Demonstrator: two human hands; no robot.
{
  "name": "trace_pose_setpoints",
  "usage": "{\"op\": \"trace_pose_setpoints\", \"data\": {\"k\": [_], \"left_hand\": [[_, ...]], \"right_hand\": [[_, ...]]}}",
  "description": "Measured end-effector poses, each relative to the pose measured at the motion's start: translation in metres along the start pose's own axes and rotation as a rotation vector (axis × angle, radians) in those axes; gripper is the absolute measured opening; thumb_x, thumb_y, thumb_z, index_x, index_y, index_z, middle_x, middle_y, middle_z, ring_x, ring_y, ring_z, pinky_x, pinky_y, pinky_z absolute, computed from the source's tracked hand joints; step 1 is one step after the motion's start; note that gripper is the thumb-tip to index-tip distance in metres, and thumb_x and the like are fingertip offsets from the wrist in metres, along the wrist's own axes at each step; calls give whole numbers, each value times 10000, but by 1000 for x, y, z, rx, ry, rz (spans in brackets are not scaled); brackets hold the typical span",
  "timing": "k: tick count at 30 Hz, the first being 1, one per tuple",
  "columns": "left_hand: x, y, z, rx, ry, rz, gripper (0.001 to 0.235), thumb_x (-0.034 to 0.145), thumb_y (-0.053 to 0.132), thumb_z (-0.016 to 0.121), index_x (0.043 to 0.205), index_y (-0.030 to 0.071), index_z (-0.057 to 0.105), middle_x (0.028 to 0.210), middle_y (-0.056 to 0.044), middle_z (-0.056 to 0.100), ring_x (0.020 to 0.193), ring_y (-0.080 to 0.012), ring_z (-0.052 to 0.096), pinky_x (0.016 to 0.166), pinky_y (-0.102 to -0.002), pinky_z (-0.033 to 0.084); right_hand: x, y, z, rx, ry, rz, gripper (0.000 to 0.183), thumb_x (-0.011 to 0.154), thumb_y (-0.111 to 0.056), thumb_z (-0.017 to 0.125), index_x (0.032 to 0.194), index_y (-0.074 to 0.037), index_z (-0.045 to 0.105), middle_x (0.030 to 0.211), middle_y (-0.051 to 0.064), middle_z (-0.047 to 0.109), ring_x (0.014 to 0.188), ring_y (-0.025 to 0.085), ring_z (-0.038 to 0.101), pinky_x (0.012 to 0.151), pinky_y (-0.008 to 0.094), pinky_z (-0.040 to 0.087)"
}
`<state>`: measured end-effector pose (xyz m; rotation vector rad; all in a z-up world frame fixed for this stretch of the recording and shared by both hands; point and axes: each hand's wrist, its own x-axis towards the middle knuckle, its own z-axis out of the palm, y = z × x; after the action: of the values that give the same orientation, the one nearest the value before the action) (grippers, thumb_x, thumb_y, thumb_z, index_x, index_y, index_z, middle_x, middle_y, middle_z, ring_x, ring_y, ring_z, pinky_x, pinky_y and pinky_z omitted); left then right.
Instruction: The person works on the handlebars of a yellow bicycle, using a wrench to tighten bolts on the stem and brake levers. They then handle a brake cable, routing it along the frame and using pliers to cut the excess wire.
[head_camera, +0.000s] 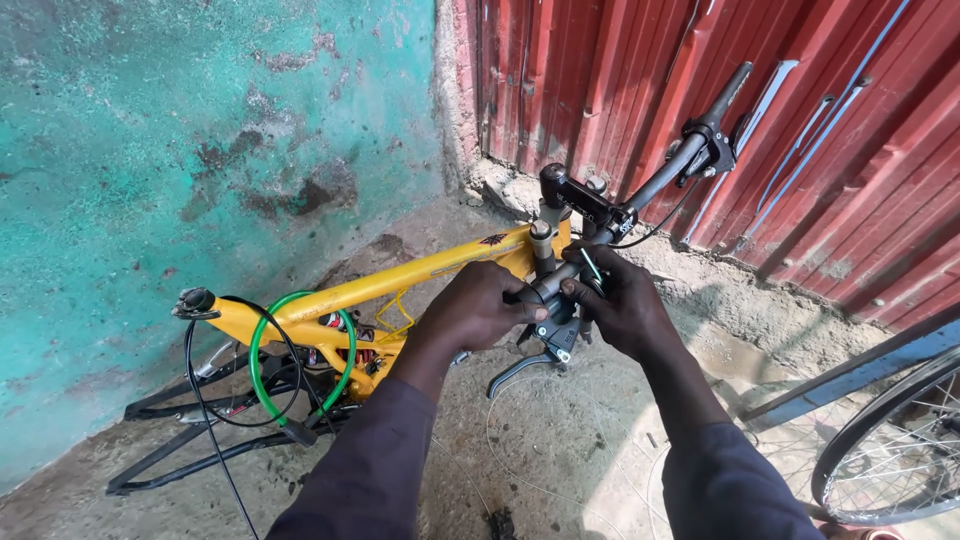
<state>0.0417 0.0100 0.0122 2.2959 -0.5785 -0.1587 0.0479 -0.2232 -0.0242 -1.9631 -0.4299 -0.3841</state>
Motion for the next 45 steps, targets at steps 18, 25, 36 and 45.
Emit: {"op": "trace_pose_setpoints", "data": {"k": [18,25,36,45], "left_hand": [[3,-4,29,311,227,27,417,869,358,773,1154,55,742,930,-96,679,885,-321,725,689,-478,619],[-6,-3,22,170,211,90,400,869,255,775,1172,-3,731,925,-197,678,889,-411,714,699,-480,596],[-7,-4,30,194,315,-15,565,798,363,836,1268,86,689,1085,-185,619,1048,-418,682,880,-514,587],[24,-26,42,184,44,-100,447,968,465,631,1183,90,517,1002,-128,680,854,-333,674,749,-505,500]], "right_hand": [[2,-2,1,-25,3,36,327,904,-236,790,1193,-104,715,538,103,635,493,229,718,661,332,543],[0,-27,0,149,72,223,421,861,-141,820,1254,-60,694,613,146,606,456,238,667,405,290,480],[-11,81,-64,950,451,719,327,1044,-294,655,893,-10,597,637,56,562,528,175,624,507,243,479],[-28,128,-50,1520,639,766,295,971,-144,580,1174,-2,421,1129,196,542,938,246,610,868,378,590]]}}
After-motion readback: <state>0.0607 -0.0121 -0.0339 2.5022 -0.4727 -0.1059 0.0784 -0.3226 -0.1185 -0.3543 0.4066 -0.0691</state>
